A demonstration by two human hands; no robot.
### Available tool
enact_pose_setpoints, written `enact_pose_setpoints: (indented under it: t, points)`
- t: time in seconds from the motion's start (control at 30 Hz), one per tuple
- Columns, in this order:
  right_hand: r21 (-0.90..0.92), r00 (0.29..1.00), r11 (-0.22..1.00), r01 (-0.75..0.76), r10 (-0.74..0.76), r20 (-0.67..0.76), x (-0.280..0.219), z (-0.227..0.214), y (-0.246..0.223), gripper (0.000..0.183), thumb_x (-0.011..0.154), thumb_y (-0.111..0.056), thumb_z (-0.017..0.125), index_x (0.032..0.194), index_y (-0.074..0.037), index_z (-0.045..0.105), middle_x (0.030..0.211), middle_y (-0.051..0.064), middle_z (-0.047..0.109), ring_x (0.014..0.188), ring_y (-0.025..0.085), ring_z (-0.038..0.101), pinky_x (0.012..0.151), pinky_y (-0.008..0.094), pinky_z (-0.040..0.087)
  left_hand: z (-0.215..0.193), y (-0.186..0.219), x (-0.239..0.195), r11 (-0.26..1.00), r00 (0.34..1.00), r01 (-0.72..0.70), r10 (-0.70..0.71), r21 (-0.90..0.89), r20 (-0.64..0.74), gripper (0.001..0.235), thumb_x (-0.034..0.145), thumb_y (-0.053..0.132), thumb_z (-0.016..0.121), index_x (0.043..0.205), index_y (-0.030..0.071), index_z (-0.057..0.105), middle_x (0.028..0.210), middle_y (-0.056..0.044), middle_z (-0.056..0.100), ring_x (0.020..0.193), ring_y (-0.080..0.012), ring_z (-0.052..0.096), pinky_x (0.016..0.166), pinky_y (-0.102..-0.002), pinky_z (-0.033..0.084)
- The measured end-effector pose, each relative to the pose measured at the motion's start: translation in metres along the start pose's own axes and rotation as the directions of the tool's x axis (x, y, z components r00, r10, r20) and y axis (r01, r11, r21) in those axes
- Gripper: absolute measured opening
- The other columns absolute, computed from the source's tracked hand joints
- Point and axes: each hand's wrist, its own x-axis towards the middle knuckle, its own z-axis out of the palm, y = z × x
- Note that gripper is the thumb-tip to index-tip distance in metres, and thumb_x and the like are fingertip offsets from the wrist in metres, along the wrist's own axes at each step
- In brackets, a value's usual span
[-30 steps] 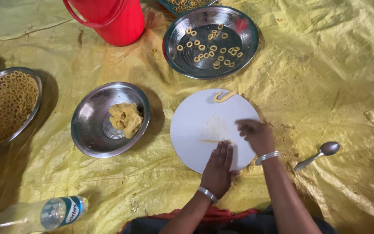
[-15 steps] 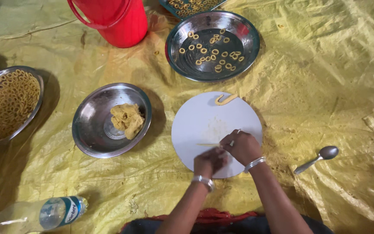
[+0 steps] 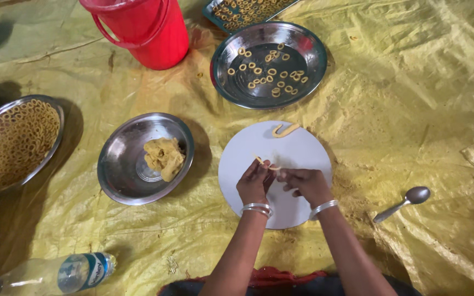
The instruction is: The person shapes dough into small ring-shaped snacks by hand. They roll small pieces of dough into thin strips, join the ends to form rings, and place the finished rings into a metal tray. The process is repeated continuously throughout the clip.
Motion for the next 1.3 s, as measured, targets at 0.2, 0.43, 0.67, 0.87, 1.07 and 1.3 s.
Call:
enact_pose_setpoints:
  t: [0.2, 0.43, 0.67, 0.87, 1.07, 1.3]
  points:
    - [0.336, 0.996, 0.941, -0.035, 0.062, -0.071, 0.007, 0.007, 0.008, 0.034, 0.088, -0.016, 0.077, 0.117, 0.001, 0.076, 0.092, 0.006, 0.078, 0.074, 0.014, 0.07, 0.059, 0.029, 0.052, -0.011, -0.007, -0.005, 0.991, 0.991, 0.037, -0.053, 0.132, 0.119, 0.035, 0.086, -0.001, 0.074, 0.121, -0.007, 0.07, 0.099, -0.016, 0.078, 0.079, -0.0225, 0.075, 0.069, -0.034, 0.065]
    - [-0.215, 0.893, 0.881, 0.422, -0.445, -0.071, -0.012, 0.006, -0.011, 0.027, 0.083, -0.016, 0.079, 0.108, -0.009, 0.082, 0.091, 0.005, 0.083, 0.077, 0.01, 0.075, 0.069, 0.025, 0.06, -0.012, 0.011, -0.002, 0.939, 0.972, -0.112, 0.035, 0.327, 0.233, 0.03, 0.09, 0.003, 0.072, 0.118, -0.009, 0.071, 0.093, -0.016, 0.079, 0.073, -0.0192, 0.077, 0.067, -0.032, 0.066]
    - [-0.614, 0.776, 0.611, 0.499, -0.631, 0.001, -0.038, 0.018, -0.036, 0.015, 0.078, -0.026, 0.083, 0.091, -0.018, 0.083, 0.091, 0.001, 0.078, 0.069, 0.02, 0.073, 0.067, 0.034, 0.059, -0.002, 0.041, -0.01, 0.72, 0.959, -0.221, 0.038, 0.658, 0.28, 0.026, 0.089, 0.006, 0.074, 0.113, -0.003, 0.076, 0.083, -0.011, 0.079, 0.065, -0.0128, 0.074, 0.062, -0.026, 0.063]
    - [-0.672, 0.72, 0.528, 0.519, -0.694, 0.011, -0.038, 0.018, -0.035, 0.01, 0.08, -0.023, 0.082, 0.089, -0.02, 0.084, 0.092, 0.0, 0.078, 0.073, 0.021, 0.073, 0.068, 0.034, 0.058, 0.006, 0.048, -0.015, 0.712, 0.953, -0.179, -0.046, 0.679, 0.3, 0.025, 0.09, 0.001, 0.072, 0.113, -0.005, 0.076, 0.082, -0.014, 0.078, 0.064, -0.0145, 0.074, 0.06, -0.027, 0.064]
    - [-0.614, 0.81, 0.63, 0.476, -0.585, 0.027, -0.031, 0.01, -0.032, 0.026, 0.078, -0.021, 0.083, 0.103, -0.022, 0.081, 0.097, -0.001, 0.079, 0.074, 0.018, 0.076, 0.071, 0.032, 0.06, 0.007, 0.054, -0.006, 0.637, 0.92, -0.132, -0.207, 0.76, 0.333, 0.056, 0.086, -0.001, 0.072, 0.14, 0.002, 0.057, 0.084, -0.015, 0.076, 0.065, -0.018, 0.075, 0.057, -0.032, 0.063]
    - [-0.43, 0.697, 0.568, 0.702, -0.672, 0.25, -0.023, -0.013, -0.032, 0.03, 0.08, -0.016, 0.081, 0.111, -0.018, 0.08, 0.112, 0.001, 0.079, 0.1, 0.022, 0.073, 0.085, 0.035, 0.059, -0.009, 0.073, 0.013, 0.643, 0.711, 0.121, -0.588, 0.757, 0.386, 0.08, 0.087, 0.005, 0.073, 0.157, 0.007, 0.035, 0.098, -0.016, 0.074, 0.077, -0.0216, 0.076, 0.074, -0.038, 0.068]
